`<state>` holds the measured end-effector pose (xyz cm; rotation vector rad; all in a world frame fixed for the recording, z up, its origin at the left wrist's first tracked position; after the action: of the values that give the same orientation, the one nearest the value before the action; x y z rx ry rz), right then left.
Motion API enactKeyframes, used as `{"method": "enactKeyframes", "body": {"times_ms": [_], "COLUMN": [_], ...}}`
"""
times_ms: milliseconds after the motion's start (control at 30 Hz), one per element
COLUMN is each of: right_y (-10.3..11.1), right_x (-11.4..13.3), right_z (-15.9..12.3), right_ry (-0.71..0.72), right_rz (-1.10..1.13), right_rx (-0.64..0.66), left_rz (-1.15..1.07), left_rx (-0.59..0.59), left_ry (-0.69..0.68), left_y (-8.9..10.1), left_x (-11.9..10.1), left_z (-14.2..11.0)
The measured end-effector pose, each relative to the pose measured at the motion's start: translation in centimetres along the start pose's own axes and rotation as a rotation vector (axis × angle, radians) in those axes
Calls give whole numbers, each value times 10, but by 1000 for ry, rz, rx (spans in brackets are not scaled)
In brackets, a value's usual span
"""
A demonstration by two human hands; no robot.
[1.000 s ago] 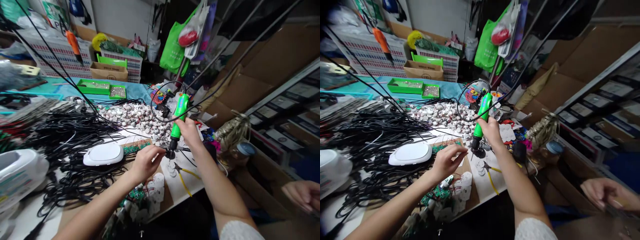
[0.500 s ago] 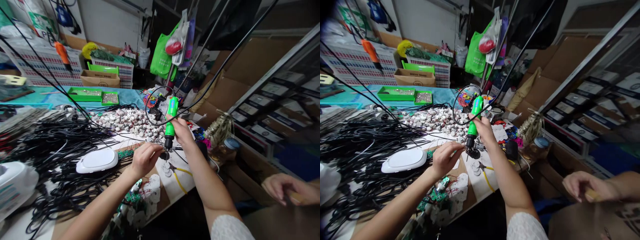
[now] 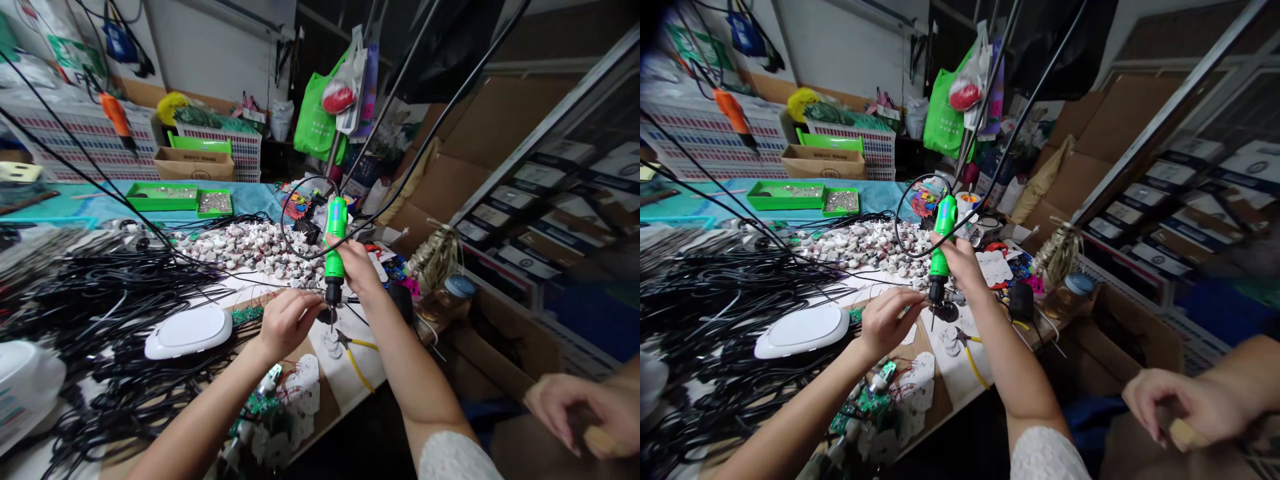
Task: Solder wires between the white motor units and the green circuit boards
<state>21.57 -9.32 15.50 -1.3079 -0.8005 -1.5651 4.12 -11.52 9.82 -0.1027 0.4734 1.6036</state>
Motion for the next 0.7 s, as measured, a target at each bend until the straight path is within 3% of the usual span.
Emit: {"method": "enactKeyframes", "body": {"times_ms": [500, 700], "right_y": [4, 7], "right_x": [-2, 1], "right_z": [-2, -1], "right_ry": [-25, -23], "right_rz": [0, 20], "right_rx": [8, -8], "left_rz": [27, 17], "left_rx": [142, 134], "left_ry": [-212, -186], "left_y": [1, -4], "left_x": [5, 5], "left_z": [18, 24]}}
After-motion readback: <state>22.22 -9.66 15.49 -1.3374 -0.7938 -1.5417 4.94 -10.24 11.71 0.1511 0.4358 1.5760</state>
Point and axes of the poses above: each hand's wrist, its own z-axis towards the middle knuckle, its own y-axis out of the back of the hand, x = y × z, the point moved 2 cm from there along z, towards the middle knuckle, and after that the axes turned 7 degrees about y, right-handed, at the moved point
